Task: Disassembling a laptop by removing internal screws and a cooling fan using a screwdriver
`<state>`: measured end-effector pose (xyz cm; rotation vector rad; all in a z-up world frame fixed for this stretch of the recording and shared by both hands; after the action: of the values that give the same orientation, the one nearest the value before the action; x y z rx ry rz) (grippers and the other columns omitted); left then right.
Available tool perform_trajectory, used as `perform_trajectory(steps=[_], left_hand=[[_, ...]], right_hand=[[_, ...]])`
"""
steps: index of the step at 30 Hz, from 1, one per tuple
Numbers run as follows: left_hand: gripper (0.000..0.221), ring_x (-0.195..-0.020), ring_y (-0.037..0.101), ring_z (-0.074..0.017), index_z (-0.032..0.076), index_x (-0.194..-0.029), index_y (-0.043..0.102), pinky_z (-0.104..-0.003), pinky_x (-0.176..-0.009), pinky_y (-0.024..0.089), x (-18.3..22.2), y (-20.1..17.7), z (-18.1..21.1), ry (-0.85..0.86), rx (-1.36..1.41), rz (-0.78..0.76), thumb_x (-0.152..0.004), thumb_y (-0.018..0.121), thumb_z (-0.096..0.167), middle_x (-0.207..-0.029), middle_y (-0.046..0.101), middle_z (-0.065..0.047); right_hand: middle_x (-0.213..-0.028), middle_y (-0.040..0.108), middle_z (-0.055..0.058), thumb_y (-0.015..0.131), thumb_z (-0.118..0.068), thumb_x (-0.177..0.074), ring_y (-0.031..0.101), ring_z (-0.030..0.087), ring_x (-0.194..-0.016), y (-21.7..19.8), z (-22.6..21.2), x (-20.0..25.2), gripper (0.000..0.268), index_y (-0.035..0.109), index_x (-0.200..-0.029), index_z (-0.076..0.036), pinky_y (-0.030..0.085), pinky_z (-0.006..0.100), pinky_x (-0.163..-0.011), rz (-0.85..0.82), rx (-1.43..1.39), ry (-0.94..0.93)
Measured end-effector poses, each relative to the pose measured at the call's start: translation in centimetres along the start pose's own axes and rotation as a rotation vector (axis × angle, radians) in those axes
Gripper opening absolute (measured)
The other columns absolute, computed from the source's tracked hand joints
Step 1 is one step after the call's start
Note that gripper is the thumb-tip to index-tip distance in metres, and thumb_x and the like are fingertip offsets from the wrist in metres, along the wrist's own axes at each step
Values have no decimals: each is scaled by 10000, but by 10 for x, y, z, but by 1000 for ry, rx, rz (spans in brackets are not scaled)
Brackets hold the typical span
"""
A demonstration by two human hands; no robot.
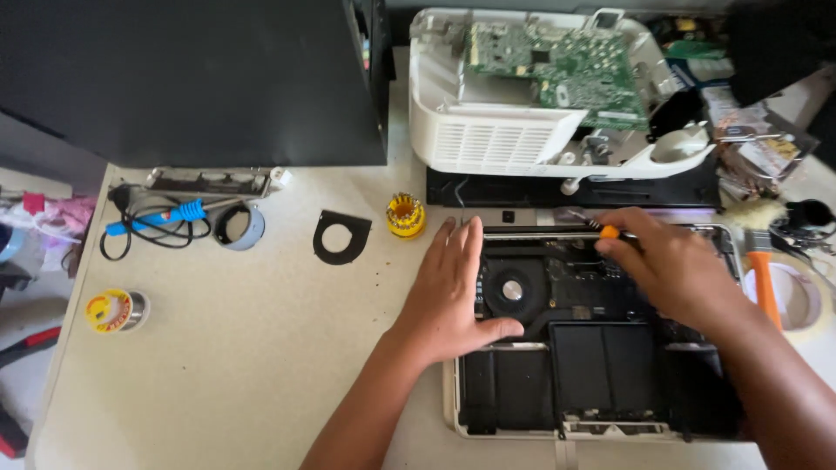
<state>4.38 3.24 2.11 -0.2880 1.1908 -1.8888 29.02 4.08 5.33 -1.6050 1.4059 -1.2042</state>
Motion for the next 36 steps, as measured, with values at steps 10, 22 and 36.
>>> perform_trajectory(steps=[10,22,36], left_hand=[[1074,-1600,146,-437,12,-1603,-103,-553,-1300,183,9,-9,-29,-71,481,200,-969,664,414,-1705,111,-291],[948,-1522,305,-418,-54,-1582,123,-548,-1249,295,-1,-15,-28,-88,427,140,-948,619,447,-1630,321,-247],[1000,-1493,341,-437,-35,-1567,221,-551,-1231,302,-4,-14,-32,-117,419,116,-877,659,540,-1575,383,-259]], right_hand=[[-1021,676,72,746,-84,-863,662,126,-713,-53,-105,-2,378,744,-1240,-59,474,249,-561,133,-381,-462],[-1161,685,307,619,-212,-975,746,369,-1011,30,-75,-36,431,380,-1299,-59,674,410,-857,228,-1235,-392],[-1078,701,238,453,-344,-1070,749,282,-841,34,-98,-32,370,258,-1249,-86,536,335,-936,246,-966,-550]])
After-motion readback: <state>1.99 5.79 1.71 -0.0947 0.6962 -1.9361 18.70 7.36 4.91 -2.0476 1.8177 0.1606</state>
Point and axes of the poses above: each hand's wrist, its own x-axis away from the middle knuckle, its own y-axis out of the palm, z = x × y, the point moved 8 cm from there along -x, towards the middle knuckle
